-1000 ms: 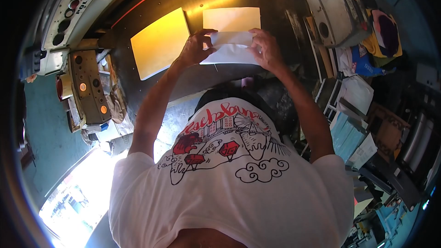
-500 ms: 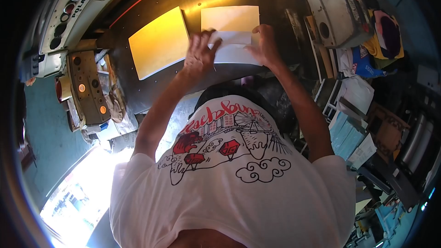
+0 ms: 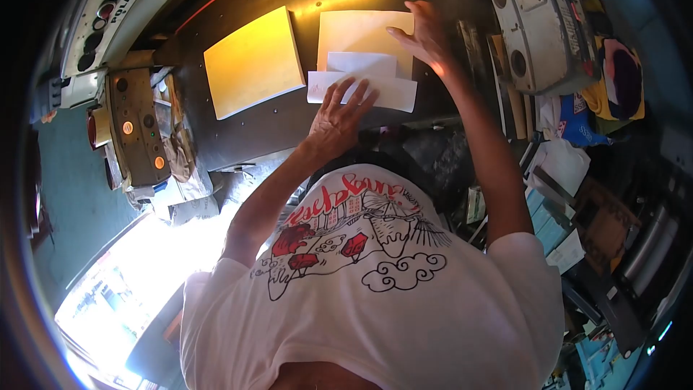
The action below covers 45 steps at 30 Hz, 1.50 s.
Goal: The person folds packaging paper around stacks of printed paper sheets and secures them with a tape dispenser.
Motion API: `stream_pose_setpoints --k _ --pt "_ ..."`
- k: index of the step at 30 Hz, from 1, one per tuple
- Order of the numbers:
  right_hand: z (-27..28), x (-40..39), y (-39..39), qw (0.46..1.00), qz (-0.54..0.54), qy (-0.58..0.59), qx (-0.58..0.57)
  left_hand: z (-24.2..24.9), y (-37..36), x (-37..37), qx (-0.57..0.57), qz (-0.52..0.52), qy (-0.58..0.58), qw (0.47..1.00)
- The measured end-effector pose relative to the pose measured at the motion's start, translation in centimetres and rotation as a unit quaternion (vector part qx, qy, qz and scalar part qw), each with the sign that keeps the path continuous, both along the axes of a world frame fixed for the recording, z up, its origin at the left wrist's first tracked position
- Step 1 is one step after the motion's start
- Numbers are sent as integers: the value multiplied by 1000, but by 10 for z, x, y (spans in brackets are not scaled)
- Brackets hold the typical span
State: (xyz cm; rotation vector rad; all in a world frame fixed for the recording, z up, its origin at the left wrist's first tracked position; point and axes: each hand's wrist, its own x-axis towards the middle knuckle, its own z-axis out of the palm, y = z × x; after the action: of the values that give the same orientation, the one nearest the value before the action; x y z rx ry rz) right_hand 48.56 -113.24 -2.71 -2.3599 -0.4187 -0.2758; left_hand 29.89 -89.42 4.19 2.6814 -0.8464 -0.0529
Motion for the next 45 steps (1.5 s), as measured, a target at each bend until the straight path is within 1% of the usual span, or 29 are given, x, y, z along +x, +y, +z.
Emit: stream_pose_setpoints --k 1,2,5,6,9,12,15,16,18,19,21,24,25,27,29,33,37,40,43,45 --pt "-16 16 5 998 22 -35 -56 0 -2 -2 1 7 0 1000" --pt "-13 23 13 990 45 -69 -113 -1 -4 -4 2 15 1 1000" --pt "-7 30 28 975 78 -6 -210 -4 -8 -6 8 31 -10 999" --pt "-8 31 32 982 85 3 -169 -4 -9 -6 17 33 -7 999" --pt "0 38 39 975 107 99 -167 -5 -11 -11 34 46 1 998" --pt "7 36 42 971 103 93 -197 -11 -17 -14 38 63 -7 997" --pt "0 48 40 979 138 89 -118 -15 -18 -16 52 72 -28 996" --pt "-4 49 39 984 141 70 -81 -16 -19 -16 53 74 -27 996" --pt "4 44 41 989 143 33 -8 -14 -19 -17 54 74 -23 996" --pt "9 42 39 988 149 38 -28 -14 -19 -18 54 73 -21 996" --pt "50 19 41 984 158 48 -66 -10 -18 -18 36 73 -4 997" --pt "68 -18 45 978 170 -70 -103 -8 -18 -18 -3 75 20 997" --pt "74 -33 49 978 174 -67 -94 -10 -18 -18 -5 75 15 997" --pt "84 -59 52 957 188 -133 -177 -12 -16 -17 -6 70 9 997" --pt "79 -79 56 947 181 -172 -203 -12 -13 -18 -5 61 9 998" --pt "73 -102 61 931 157 -224 -240 -22 -11 -17 1 58 -49 997" --pt "66 -113 63 921 156 -216 -283 -23 -9 -20 -3 60 -56 997" --pt "68 -115 62 908 162 -242 -300 -27 -8 -19 -11 60 -65 996" --pt "57 -116 58 910 166 -241 -292 -26 -7 -21 -36 63 -68 995" --pt "56 -117 58 918 170 -215 -286 -26 -6 -22 -47 65 -72 994"
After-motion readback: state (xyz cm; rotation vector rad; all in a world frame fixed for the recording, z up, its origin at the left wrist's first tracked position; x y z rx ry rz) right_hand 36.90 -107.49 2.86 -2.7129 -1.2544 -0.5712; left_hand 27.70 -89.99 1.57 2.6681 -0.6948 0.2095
